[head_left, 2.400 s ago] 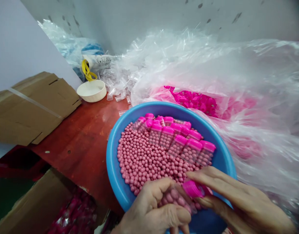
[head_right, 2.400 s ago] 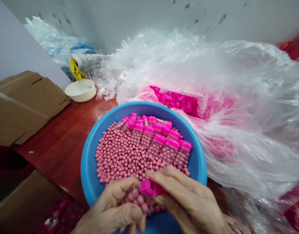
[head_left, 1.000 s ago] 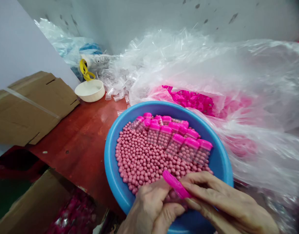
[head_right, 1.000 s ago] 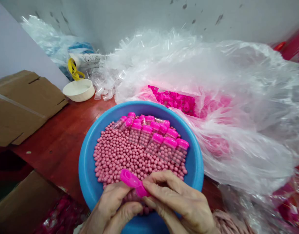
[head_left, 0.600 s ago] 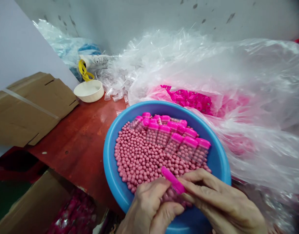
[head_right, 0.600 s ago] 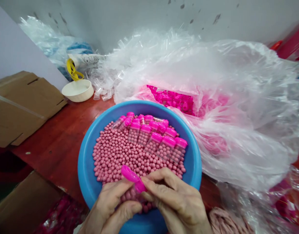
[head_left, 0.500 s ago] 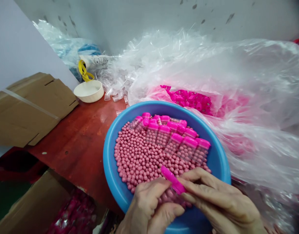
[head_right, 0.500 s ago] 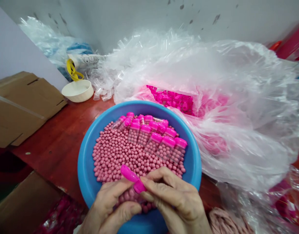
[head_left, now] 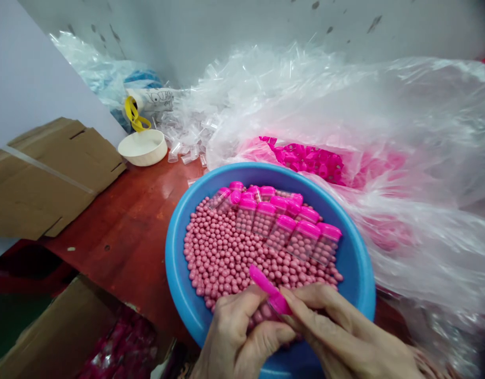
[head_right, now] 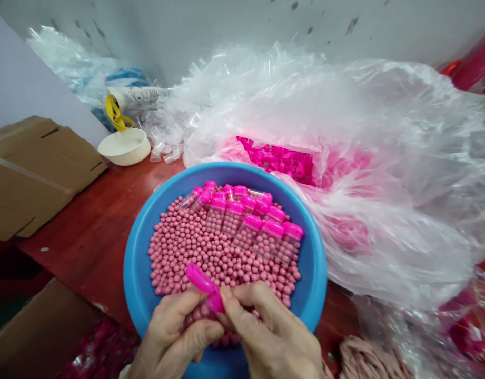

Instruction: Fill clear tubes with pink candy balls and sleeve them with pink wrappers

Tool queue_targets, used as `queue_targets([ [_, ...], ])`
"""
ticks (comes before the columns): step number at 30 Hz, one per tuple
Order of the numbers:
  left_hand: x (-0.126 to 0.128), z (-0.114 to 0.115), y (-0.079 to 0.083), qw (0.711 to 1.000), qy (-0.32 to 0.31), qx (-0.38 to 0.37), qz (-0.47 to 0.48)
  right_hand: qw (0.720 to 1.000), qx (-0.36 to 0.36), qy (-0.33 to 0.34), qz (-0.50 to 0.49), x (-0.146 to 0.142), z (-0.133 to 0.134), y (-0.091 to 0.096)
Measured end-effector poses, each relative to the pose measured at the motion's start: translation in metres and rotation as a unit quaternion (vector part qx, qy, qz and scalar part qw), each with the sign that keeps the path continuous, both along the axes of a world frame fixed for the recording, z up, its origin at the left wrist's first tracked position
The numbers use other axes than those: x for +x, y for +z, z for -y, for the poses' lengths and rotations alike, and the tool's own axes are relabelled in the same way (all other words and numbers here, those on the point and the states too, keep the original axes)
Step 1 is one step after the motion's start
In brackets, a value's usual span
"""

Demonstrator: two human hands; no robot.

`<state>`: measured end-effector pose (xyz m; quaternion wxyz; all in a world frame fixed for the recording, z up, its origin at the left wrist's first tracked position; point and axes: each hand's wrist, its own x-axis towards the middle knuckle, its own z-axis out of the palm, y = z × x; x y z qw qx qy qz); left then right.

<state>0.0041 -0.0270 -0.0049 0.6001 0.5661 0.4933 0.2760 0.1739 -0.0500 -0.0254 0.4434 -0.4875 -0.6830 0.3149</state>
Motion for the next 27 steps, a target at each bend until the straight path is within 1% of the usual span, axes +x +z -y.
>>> queue_targets([
  [2, 0.002, -0.004, 0.004, 0.999, 0.004, -0.042, -0.011, 1.0, 0.001, 0.01, -0.019, 0.004, -0.005, 0.003],
  [5, 0.004, -0.01, 0.006, 0.998, 0.012, -0.065, 0.002, 0.998, -0.017, -0.031, -0.044, 0.008, -0.012, 0.008],
  [7, 0.005, -0.012, 0.002, 0.995, -0.016, -0.088, 0.038, 0.994, -0.072, -0.057, -0.054, 0.007, -0.013, 0.01],
  [9, 0.005, -0.012, -0.003, 0.99, -0.035, -0.119, 0.061, 0.991, -0.11, -0.059, -0.053, 0.004, -0.013, 0.011],
  [11, 0.005, -0.012, -0.008, 0.987, -0.03, -0.137, 0.072, 0.993, -0.1, -0.035, -0.044, 0.003, -0.014, 0.013],
  [13, 0.005, -0.011, -0.011, 0.985, -0.019, -0.145, 0.092, 0.998, -0.055, -0.007, -0.023, 0.004, -0.015, 0.014],
  [15, 0.006, -0.01, -0.011, 0.981, -0.004, -0.156, 0.117, 1.0, -0.014, 0.004, 0.007, 0.007, -0.015, 0.013],
  [18, 0.007, -0.008, -0.01, 0.979, 0.02, -0.148, 0.136, 0.999, 0.033, -0.002, 0.043, 0.012, -0.013, 0.009],
  [21, 0.007, -0.007, -0.008, 0.982, 0.018, -0.127, 0.136, 0.996, 0.051, 0.011, 0.069, 0.013, -0.007, 0.002],
  [23, 0.006, -0.008, -0.007, 0.986, 0.018, -0.109, 0.125, 0.997, 0.034, 0.007, 0.063, 0.01, -0.002, -0.002],
  [27, 0.004, -0.009, -0.006, 0.991, 0.007, -0.087, 0.102, 0.998, -0.054, -0.013, -0.028, 0.004, 0.003, -0.006],
])
